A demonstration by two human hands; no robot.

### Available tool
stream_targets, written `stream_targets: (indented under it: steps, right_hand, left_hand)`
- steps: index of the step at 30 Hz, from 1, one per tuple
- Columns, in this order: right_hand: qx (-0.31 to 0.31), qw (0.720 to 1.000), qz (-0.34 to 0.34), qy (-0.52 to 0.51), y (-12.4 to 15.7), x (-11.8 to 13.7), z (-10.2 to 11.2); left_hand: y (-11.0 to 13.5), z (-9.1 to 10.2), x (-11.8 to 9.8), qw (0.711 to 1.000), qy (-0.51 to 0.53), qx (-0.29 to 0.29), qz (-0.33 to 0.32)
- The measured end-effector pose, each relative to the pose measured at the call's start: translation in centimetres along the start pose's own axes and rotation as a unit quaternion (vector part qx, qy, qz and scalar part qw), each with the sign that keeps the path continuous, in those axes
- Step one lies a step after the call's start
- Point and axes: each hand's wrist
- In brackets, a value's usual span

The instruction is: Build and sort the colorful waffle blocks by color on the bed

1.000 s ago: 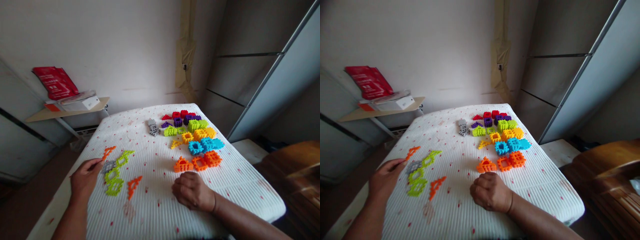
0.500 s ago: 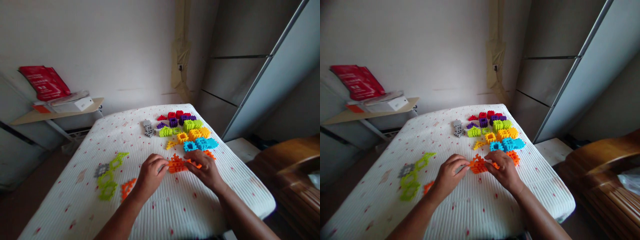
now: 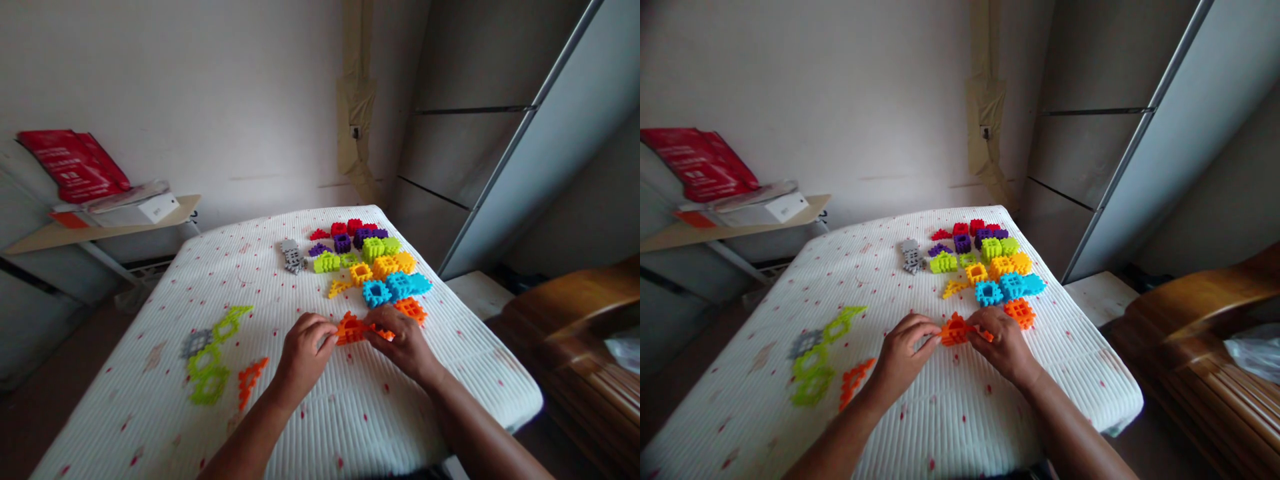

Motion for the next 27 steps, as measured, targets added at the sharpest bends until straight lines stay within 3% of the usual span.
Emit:
stream_targets:
  steps: [27]
  right_hand:
    - [0.011, 1.0, -0.012, -0.007, -0.13, -0.33, -0.21]
  left_hand:
    - [0.24, -0.52, 0.57, 1.0, 0.02, 0.006, 0.015]
Point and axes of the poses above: each hand's wrist, its own y-axis away from the middle knuckle, its own z-axis out of the back of the hand, x = y × z, and after that the axes turned 15 degrees about x, right-handed
